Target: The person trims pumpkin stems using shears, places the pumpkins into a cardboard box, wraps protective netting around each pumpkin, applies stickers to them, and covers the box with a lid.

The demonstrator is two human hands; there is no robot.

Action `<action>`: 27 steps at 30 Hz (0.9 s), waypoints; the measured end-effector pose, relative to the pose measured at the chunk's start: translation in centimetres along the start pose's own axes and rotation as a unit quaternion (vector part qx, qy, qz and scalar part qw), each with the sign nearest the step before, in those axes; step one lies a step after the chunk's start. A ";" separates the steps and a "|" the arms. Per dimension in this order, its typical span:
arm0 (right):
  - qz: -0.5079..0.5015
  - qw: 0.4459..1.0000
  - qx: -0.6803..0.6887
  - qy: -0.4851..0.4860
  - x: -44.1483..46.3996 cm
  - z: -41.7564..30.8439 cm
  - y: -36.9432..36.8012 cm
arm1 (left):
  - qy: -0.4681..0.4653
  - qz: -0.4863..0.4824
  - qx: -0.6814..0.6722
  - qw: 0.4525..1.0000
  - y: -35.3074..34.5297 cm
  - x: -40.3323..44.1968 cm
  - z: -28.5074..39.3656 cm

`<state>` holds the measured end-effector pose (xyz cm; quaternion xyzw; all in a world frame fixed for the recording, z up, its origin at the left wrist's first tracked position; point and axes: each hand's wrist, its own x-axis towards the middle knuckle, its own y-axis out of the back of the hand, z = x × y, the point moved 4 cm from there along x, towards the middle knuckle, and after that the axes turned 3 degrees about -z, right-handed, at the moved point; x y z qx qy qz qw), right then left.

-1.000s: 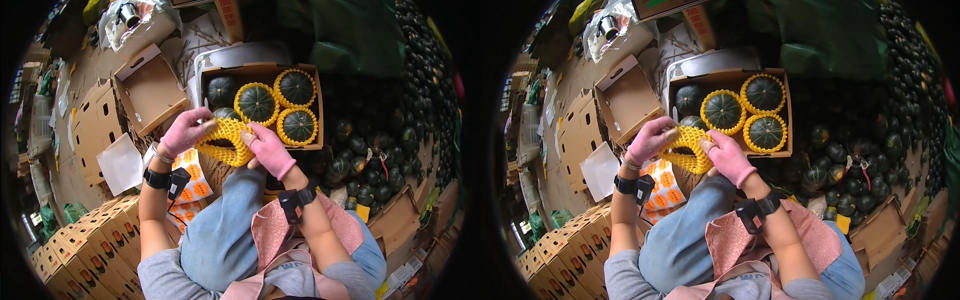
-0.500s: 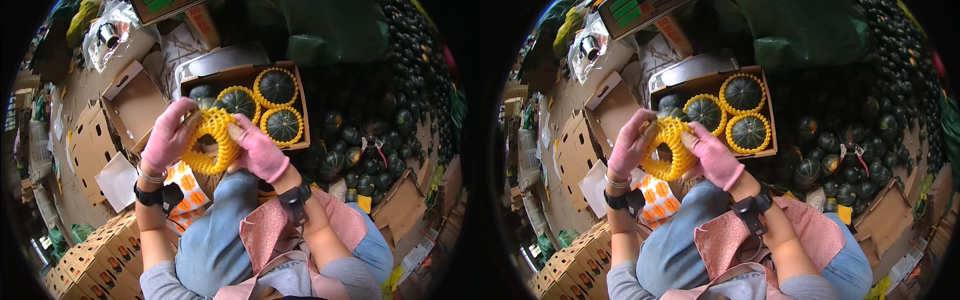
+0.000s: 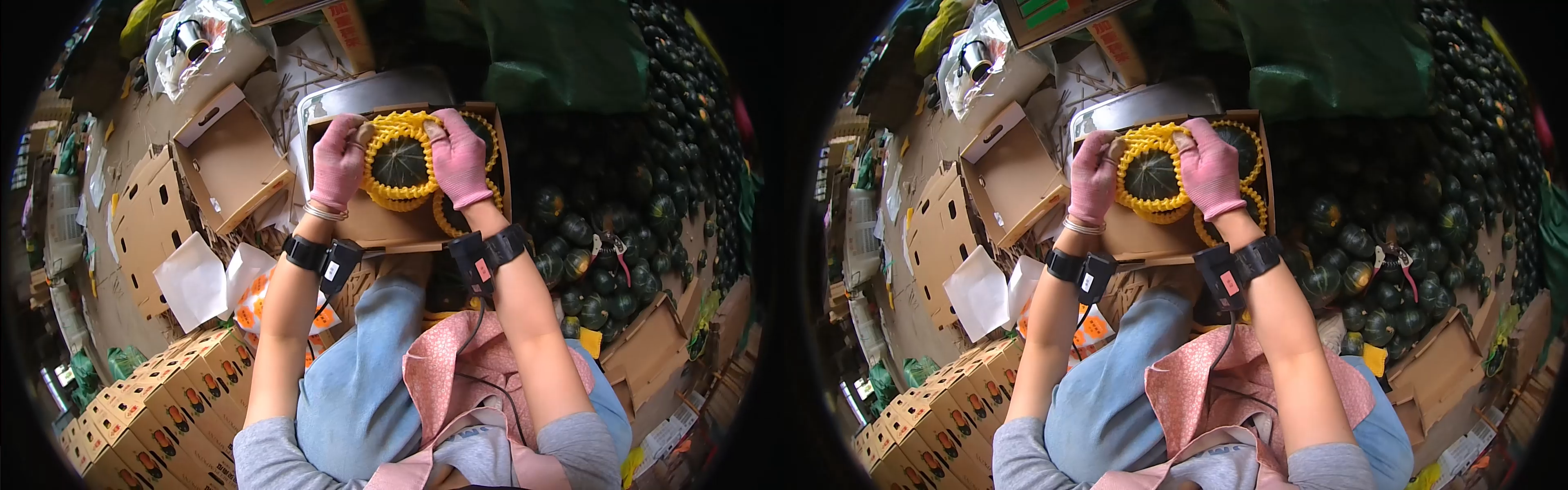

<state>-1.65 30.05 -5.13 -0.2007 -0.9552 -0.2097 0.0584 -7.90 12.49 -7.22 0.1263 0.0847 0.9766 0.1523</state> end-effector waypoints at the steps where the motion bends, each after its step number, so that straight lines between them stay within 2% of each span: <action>1: -0.002 0.998 0.052 -0.047 0.5 1.4 -0.4 | 0.044 0.005 -0.066 0.997 0.1 0.2 -0.8; 2: -0.005 0.986 0.150 -0.077 0.8 3.5 -1.1 | 0.084 0.004 -0.117 0.990 0.2 0.3 -1.4; 4: -0.038 0.980 0.169 -0.098 1.1 3.8 -1.4 | 0.173 -0.003 -0.244 0.954 0.1 0.1 -3.5; 5: -0.034 0.992 0.074 -0.094 1.0 3.9 -1.3 | 0.164 -0.003 -0.232 0.959 0.2 0.2 -4.1; 7: -0.028 0.989 -0.120 -0.084 0.9 2.2 -0.6 | 0.106 0.040 0.013 0.993 0.6 0.2 -1.2; 8: 0.002 0.985 -0.162 -0.054 1.0 1.2 0.0 | 0.076 0.062 0.136 0.986 0.7 0.0 0.0; 9: 0.032 0.979 -0.202 -0.024 1.1 0.2 0.5 | -0.076 0.103 0.196 0.972 0.7 0.1 0.7; 10: 0.062 0.968 -0.241 0.007 1.0 -0.5 0.8 | -0.070 0.115 0.212 0.968 0.8 -0.2 0.4; 12: 0.048 0.976 -0.157 0.140 0.1 -1.9 0.6 | -0.057 0.143 0.243 0.958 0.9 -0.9 0.3; 14: -0.023 0.943 -0.227 0.241 -1.0 -2.6 -0.1 | -0.059 0.130 0.137 0.980 0.9 -1.6 0.3; 16: -0.086 0.934 -0.258 0.232 -1.5 -2.9 0.7 | -0.088 0.122 -0.002 0.989 0.9 -2.7 1.3; 17: -0.099 0.935 -0.264 0.217 -1.4 -2.9 0.9 | -0.039 0.037 0.036 0.998 1.0 -3.7 2.2; 18: -0.112 0.935 -0.270 0.202 -1.5 -2.8 1.0 | -0.112 -0.014 0.171 0.979 0.6 -3.6 4.0; 20: -0.128 0.945 -0.247 0.170 -1.3 -2.8 0.9 | -0.078 -0.132 0.216 0.964 -0.5 -4.1 4.0; 21: -0.136 0.950 -0.234 0.156 -1.2 -3.0 0.9 | -0.019 -0.155 0.149 0.976 -0.4 -3.8 3.5; 24: -0.132 0.966 -0.193 0.111 -1.0 -3.0 0.5 | 0.054 -0.185 0.039 0.981 0.3 -2.9 2.4; 25: -0.127 0.971 -0.179 0.098 -0.8 -2.9 0.3 | 0.042 -0.190 0.048 0.980 0.5 -2.6 2.1; 27: -0.119 0.973 -0.185 0.068 -0.3 -2.1 0.0 | 0.080 -0.198 -0.013 0.977 0.5 -2.2 1.6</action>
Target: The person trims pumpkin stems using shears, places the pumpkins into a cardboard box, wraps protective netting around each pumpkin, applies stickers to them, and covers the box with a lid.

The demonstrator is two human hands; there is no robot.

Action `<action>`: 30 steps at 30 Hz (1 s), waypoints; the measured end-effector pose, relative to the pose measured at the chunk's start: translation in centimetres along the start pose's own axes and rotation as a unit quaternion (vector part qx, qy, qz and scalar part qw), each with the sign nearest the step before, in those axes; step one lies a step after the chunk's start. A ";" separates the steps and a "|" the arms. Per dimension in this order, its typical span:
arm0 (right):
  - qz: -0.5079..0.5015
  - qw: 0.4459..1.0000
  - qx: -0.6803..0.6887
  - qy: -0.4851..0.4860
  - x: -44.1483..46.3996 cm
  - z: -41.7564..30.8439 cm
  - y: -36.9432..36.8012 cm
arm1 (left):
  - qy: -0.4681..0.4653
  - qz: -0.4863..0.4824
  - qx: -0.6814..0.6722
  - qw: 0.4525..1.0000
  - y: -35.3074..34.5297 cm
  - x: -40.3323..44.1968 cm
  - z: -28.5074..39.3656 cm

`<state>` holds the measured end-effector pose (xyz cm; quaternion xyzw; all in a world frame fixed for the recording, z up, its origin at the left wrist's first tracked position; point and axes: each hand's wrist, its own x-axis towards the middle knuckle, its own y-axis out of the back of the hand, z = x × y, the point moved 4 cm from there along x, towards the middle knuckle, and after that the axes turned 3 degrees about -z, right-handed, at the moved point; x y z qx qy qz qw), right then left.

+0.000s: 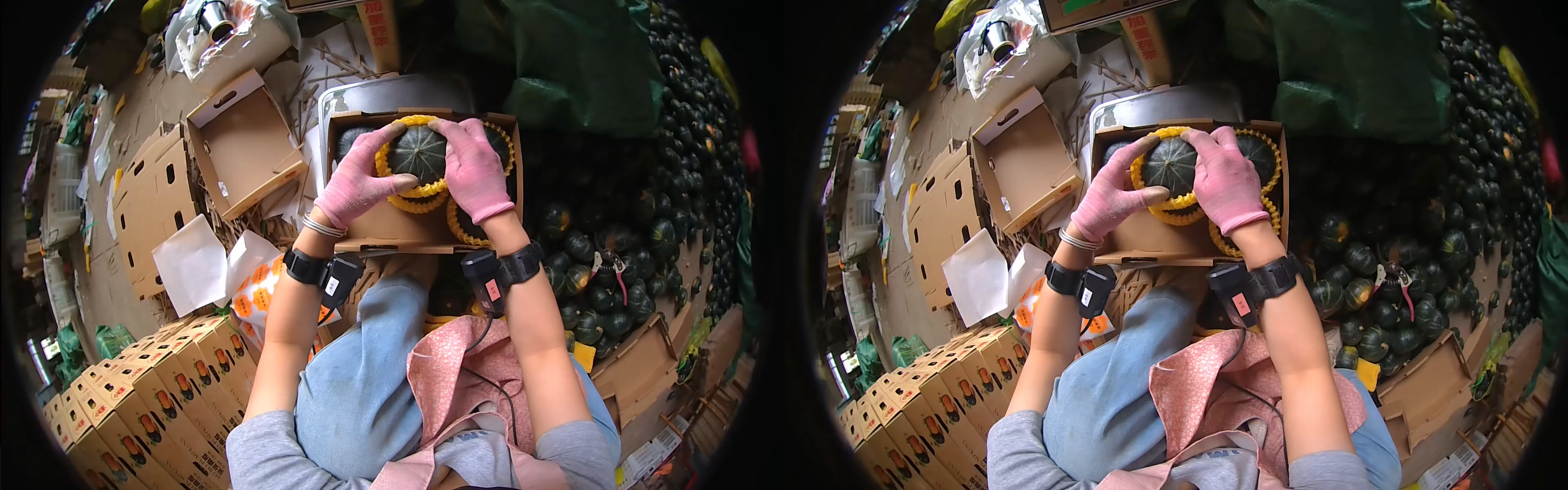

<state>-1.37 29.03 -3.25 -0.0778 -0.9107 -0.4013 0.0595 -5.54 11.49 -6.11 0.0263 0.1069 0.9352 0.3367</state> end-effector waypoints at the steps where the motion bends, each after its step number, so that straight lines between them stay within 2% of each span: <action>1: 0.000 1.000 0.000 -0.017 0.2 0.2 -0.2 | 0.015 -0.007 -0.033 0.999 0.0 0.1 -0.3; 5: 0.031 0.998 0.035 -0.033 0.1 1.1 -0.8 | 0.020 -0.019 -0.183 0.983 -0.3 0.2 -1.0; 8: 0.039 0.997 0.056 -0.030 -0.1 0.7 -0.7 | 0.006 -0.016 -0.193 0.981 -0.5 -0.3 -1.4; 11: 0.029 0.998 0.041 -0.044 -0.1 0.4 -0.7 | 0.031 -0.014 -0.298 0.954 -0.6 -0.6 -1.4; 15: 0.039 0.998 0.018 -0.037 -0.3 0.4 -0.6 | 0.023 -0.042 -0.317 0.947 -0.4 -0.4 -1.2; 16: 0.043 0.998 0.018 -0.038 -0.3 0.4 -0.6 | -0.016 -0.032 -0.169 0.985 0.2 -0.3 -0.9; 17: 0.048 0.998 0.017 -0.038 -0.4 0.5 -0.7 | -0.055 -0.021 -0.016 0.998 0.8 -0.3 -0.7; 18: 0.054 0.998 0.016 -0.039 -0.5 0.6 -0.7 | -0.093 -0.009 0.137 0.986 1.1 -0.3 -0.3; 21: 0.087 0.996 0.029 -0.021 -1.0 0.8 -0.7 | -0.108 -0.029 0.143 0.983 0.8 -0.5 0.8; 22: 0.115 0.993 0.034 -0.016 -1.3 0.7 -0.6 | -0.136 -0.006 0.194 0.972 0.6 -0.8 1.9; 24: 0.171 0.984 0.044 -0.005 -2.6 0.0 -0.5 | -0.124 -0.026 0.248 0.961 0.8 -1.4 3.9; 25: 0.127 0.983 0.104 -0.078 -3.9 -1.5 0.0 | -0.117 -0.037 0.275 0.954 1.2 -1.6 5.0; 26: 0.057 0.960 0.222 -0.159 -5.0 -2.9 0.4 | -0.140 -0.053 0.299 0.942 1.8 -2.1 6.2; 27: -0.003 0.915 0.345 -0.211 -6.1 -3.6 -0.1 | -0.118 -0.085 0.329 0.933 2.7 -2.6 7.2; 29: -0.087 0.770 0.552 -0.307 -7.9 -4.8 -1.3 | -0.094 -0.157 0.257 0.949 4.9 -3.5 8.6; 30: -0.118 0.682 0.634 -0.346 -8.5 -4.9 -2.2 | -0.079 -0.181 0.278 0.940 5.8 -3.8 8.2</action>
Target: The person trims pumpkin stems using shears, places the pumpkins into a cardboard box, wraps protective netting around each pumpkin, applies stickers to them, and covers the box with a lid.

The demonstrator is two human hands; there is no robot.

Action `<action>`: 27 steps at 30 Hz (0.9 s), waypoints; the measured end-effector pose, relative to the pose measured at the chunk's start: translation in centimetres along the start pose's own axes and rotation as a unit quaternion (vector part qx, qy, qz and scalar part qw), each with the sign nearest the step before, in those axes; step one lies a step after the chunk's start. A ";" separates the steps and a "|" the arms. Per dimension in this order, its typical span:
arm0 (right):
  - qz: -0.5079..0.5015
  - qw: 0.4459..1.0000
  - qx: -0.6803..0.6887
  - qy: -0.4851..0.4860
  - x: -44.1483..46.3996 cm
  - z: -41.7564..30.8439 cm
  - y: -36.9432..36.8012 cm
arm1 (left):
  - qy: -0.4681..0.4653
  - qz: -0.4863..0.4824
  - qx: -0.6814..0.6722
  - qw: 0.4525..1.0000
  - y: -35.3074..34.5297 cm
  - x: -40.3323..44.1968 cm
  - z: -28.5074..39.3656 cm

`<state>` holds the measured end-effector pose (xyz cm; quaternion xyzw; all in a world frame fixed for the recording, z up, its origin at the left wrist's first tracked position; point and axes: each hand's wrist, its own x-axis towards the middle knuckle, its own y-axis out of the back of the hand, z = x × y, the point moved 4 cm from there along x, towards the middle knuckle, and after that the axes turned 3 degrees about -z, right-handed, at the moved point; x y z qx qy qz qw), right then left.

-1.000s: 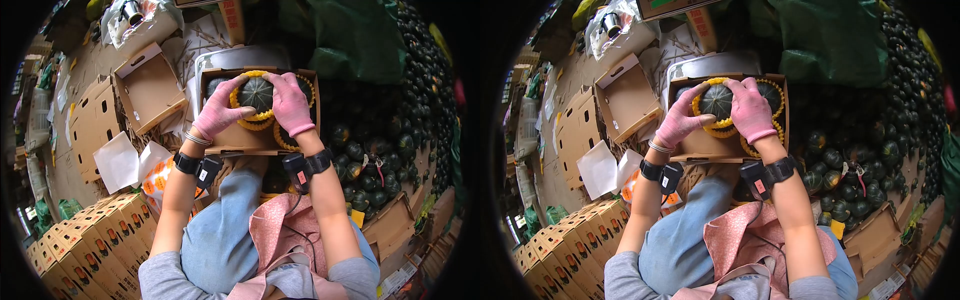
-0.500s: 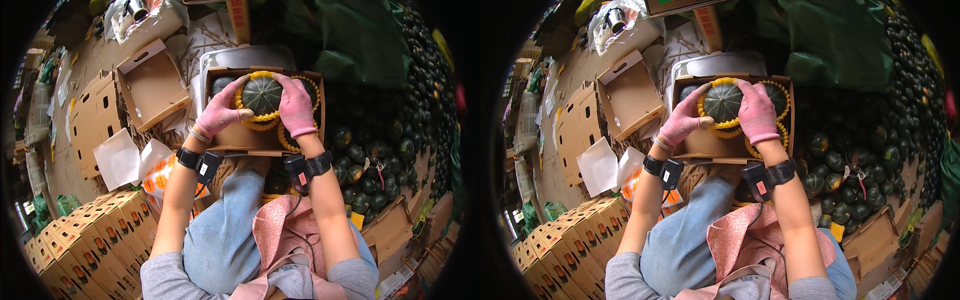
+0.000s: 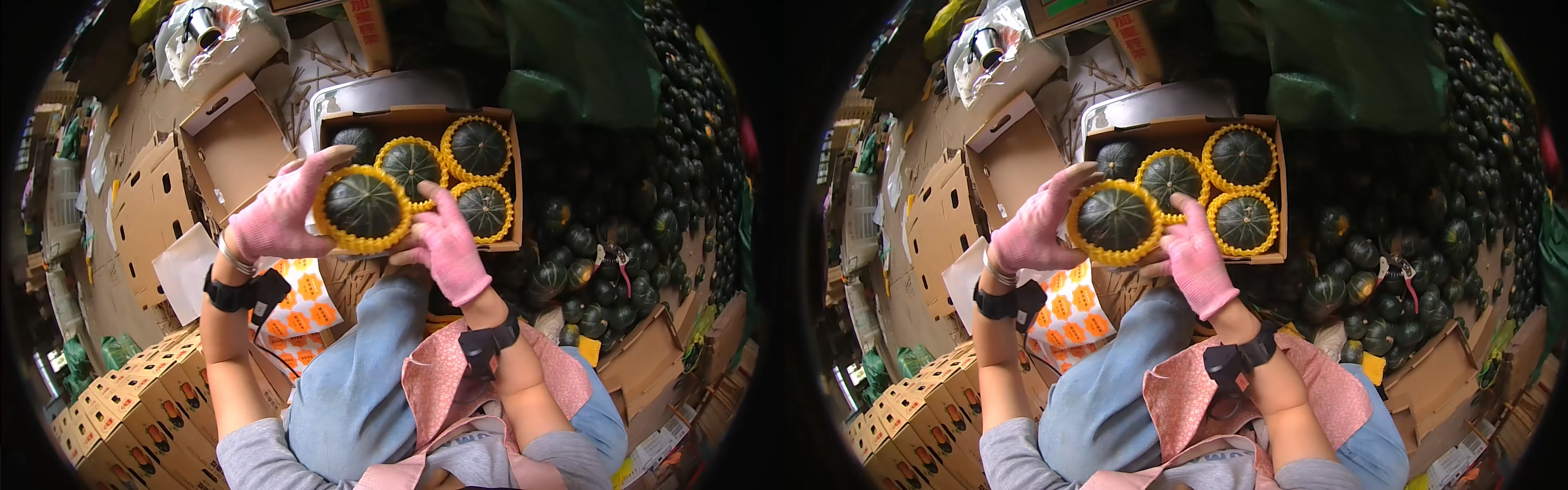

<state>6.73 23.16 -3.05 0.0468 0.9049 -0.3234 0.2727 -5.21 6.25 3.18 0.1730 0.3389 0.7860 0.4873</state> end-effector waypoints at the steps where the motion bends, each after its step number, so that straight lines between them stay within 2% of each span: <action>1: -0.005 0.998 0.060 -0.033 0.2 0.8 -0.2 | 0.011 -0.030 0.018 0.999 0.2 -0.5 -0.6; 3: 0.009 0.995 0.055 -0.087 1.3 2.1 0.2 | 0.037 -0.082 0.050 0.995 0.0 -0.6 -1.0; 5: 0.023 0.994 0.048 -0.092 1.9 2.4 0.7 | 0.046 -0.120 0.065 0.990 -1.2 -0.5 -2.0; 9: 0.014 0.989 0.085 -0.118 2.4 2.9 2.1 | 0.002 -0.035 0.061 0.997 -1.9 0.3 -2.3; 10: 0.007 0.987 0.100 -0.125 2.3 2.8 2.1 | 0.033 -0.036 0.040 0.998 -2.2 0.3 -2.9; 13: -0.031 0.979 0.145 -0.141 2.4 2.3 2.2 | 0.040 -0.002 0.007 0.999 -3.1 -0.2 -4.4; 14: -0.052 0.975 0.160 -0.148 2.6 2.4 2.4 | 0.067 0.021 -0.063 0.995 -3.5 -0.6 -5.1; 17: -0.092 0.964 0.189 -0.163 2.9 2.7 2.6 | 0.071 0.033 -0.067 0.995 -4.3 -0.7 -5.9; 19: -0.104 0.962 0.189 -0.168 3.0 2.8 2.8 | 0.022 0.012 0.140 0.990 -5.2 0.0 -3.6; 21: -0.111 0.963 0.170 -0.180 3.2 2.9 3.3 | 0.046 -0.027 0.262 0.964 -7.9 -0.5 -3.3; 22: -0.116 0.963 0.160 -0.184 3.1 2.7 3.3 | 0.057 -0.013 0.238 0.970 -8.2 -0.4 -3.0; 23: -0.118 0.963 0.152 -0.187 3.0 2.4 3.3 | 0.068 -0.007 0.277 0.958 -8.5 -0.4 -2.8; 24: -0.118 0.965 0.127 -0.196 3.2 2.7 3.4 | 0.085 -0.028 0.269 0.959 -8.4 -0.3 -2.6; 26: -0.108 0.972 0.032 -0.206 3.3 2.5 3.0 | 0.108 -0.080 0.262 0.956 -7.7 0.2 -2.3; 27: -0.099 0.979 -0.076 -0.163 1.9 1.4 2.3 | 0.104 -0.094 0.250 0.958 -7.2 0.4 -2.2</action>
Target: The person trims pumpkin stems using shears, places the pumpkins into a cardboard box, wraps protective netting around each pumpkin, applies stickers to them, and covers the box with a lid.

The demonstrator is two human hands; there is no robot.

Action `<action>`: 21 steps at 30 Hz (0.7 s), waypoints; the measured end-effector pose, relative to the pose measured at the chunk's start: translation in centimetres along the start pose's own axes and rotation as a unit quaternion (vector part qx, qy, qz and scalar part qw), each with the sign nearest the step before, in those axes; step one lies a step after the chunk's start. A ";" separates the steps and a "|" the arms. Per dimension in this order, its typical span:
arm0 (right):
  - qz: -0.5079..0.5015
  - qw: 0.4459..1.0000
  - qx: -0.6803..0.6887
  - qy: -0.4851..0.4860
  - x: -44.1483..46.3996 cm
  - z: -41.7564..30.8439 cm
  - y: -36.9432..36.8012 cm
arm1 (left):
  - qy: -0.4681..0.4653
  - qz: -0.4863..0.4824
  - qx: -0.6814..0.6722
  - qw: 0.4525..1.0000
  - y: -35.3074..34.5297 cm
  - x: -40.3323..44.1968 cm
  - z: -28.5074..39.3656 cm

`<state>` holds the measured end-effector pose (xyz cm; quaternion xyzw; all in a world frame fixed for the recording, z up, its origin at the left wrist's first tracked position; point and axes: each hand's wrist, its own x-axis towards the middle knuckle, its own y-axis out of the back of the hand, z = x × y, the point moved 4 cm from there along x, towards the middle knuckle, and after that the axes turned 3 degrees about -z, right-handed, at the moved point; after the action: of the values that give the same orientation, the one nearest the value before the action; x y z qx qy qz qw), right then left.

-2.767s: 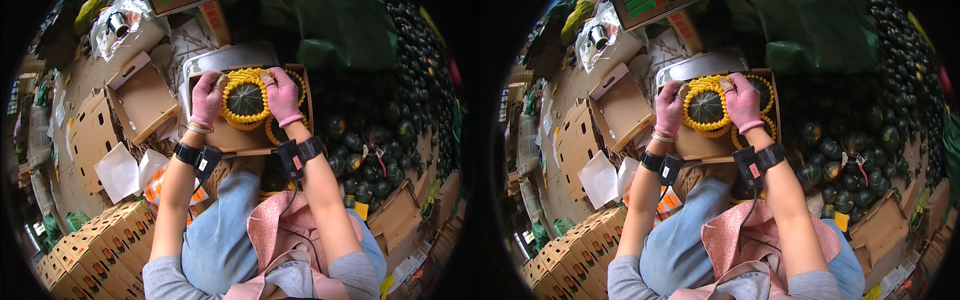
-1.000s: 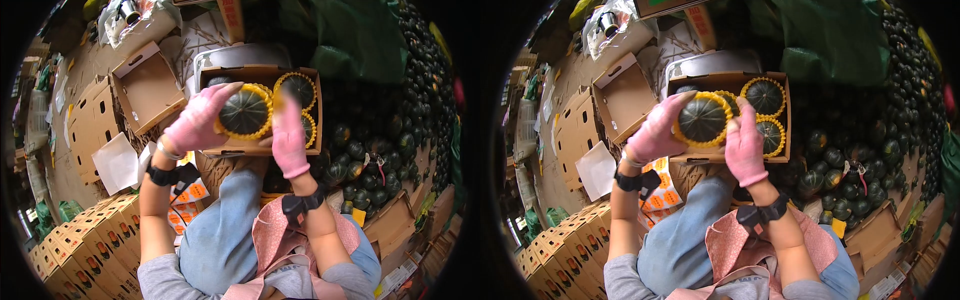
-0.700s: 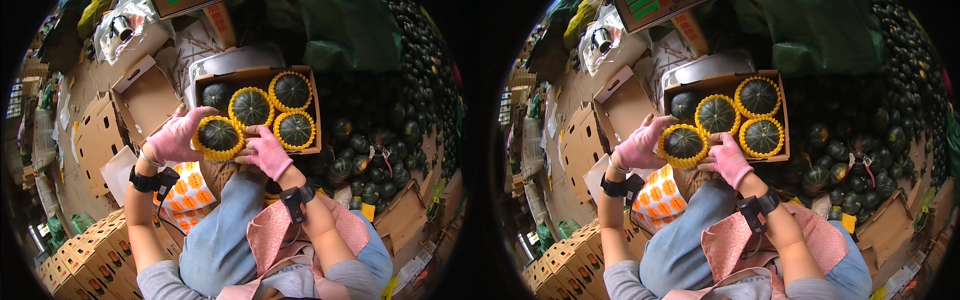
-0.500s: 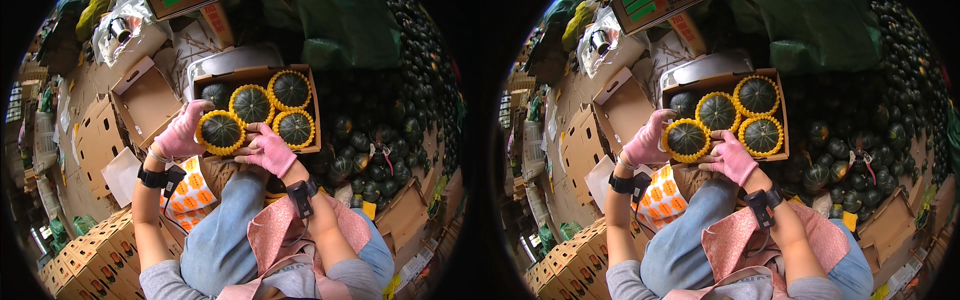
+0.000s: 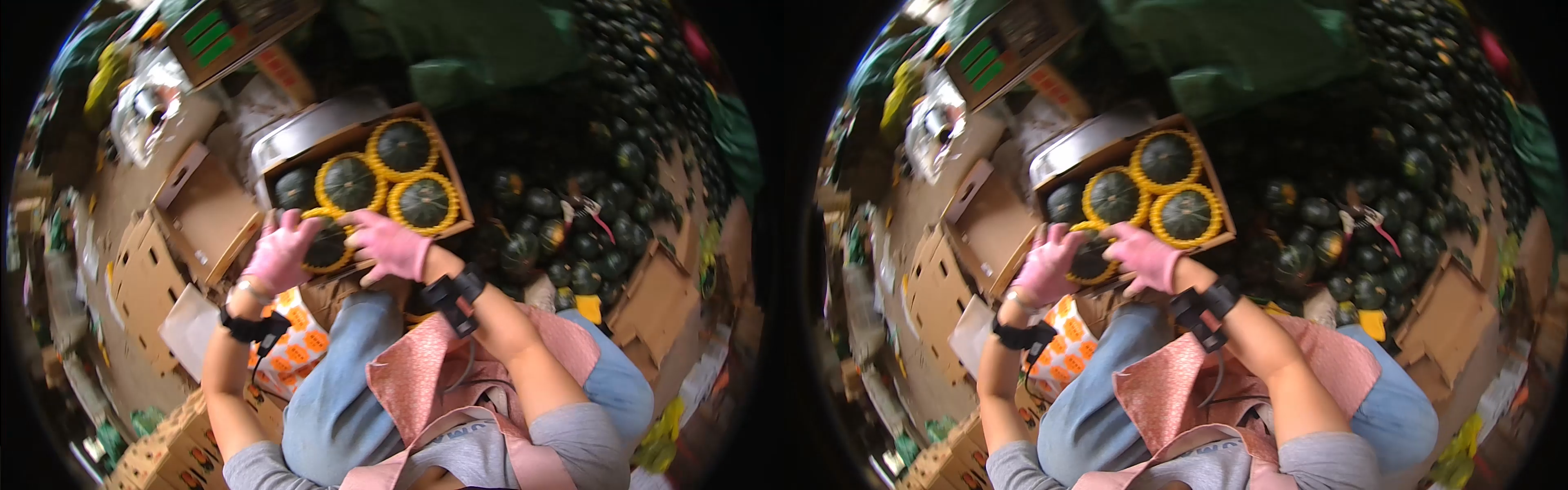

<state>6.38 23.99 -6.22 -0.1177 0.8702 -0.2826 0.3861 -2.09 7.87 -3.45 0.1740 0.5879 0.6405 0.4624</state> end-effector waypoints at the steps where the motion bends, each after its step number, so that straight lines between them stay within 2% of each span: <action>1: 0.037 0.993 -0.110 0.024 -1.6 -0.8 -0.8 | 0.036 -0.077 -0.050 0.995 2.0 0.3 0.4; 2: 0.060 0.980 -0.150 0.114 -3.9 -0.7 -1.0 | 0.020 -0.116 -0.241 0.963 3.7 0.6 0.3; 3: 0.051 0.976 -0.131 0.165 -6.4 0.0 -0.1 | 0.039 -0.042 -0.172 0.983 2.9 1.3 -1.3; 4: 0.038 0.969 -0.115 0.215 -8.7 0.9 0.4 | 0.008 0.075 -0.082 0.994 3.3 2.3 -1.6; 5: 0.069 0.971 -0.040 0.227 -11.0 2.2 2.1 | 0.106 0.100 0.042 0.988 3.8 3.2 -1.6; 6: 0.088 0.966 0.026 0.243 -13.5 3.6 4.3 | 0.158 0.104 0.142 0.972 2.7 4.0 -2.5; 7: 0.171 0.946 0.049 0.270 -16.0 4.7 6.4 | 0.216 0.025 0.173 0.961 1.8 5.0 -3.3; 9: 0.443 0.874 -0.015 0.201 -20.6 9.2 12.3 | 0.257 -0.010 0.187 0.948 1.9 6.1 -2.6; 10: 0.575 0.762 -0.293 0.054 -23.7 11.1 15.5 | 0.264 -0.012 0.180 0.948 1.8 6.5 -3.0; 11: 0.681 0.608 -0.399 -0.083 -26.9 11.9 16.5 | 0.254 -0.001 0.191 0.948 1.5 6.8 -3.0; 12: 0.747 0.491 -0.396 -0.210 -29.5 11.5 16.6 | 0.249 -0.011 0.203 0.947 1.5 7.1 -2.5; 14: 0.784 0.366 -0.404 -0.297 -33.0 12.3 17.9 | 0.253 -0.026 0.229 0.940 1.9 7.3 -1.6; 16: 0.718 0.524 -0.299 -0.347 -34.7 16.9 23.5 | 0.226 0.026 0.233 0.945 1.4 7.1 -1.9; 17: 0.705 0.550 -0.288 -0.343 -35.0 17.4 23.9 | 0.225 0.045 0.196 0.953 1.7 6.9 -1.6; 19: 0.681 0.566 -0.330 -0.328 -33.3 16.2 22.5 | 0.238 0.080 0.124 0.960 1.5 6.3 -2.2; 21: 0.679 0.552 -0.379 -0.300 -32.4 13.3 20.1 | 0.209 0.123 0.089 0.966 1.0 5.6 -3.6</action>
<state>38.33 48.68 -5.48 0.2949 0.5515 0.4716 0.6217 -8.11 10.36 -5.25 0.1480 0.7002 0.6597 0.2293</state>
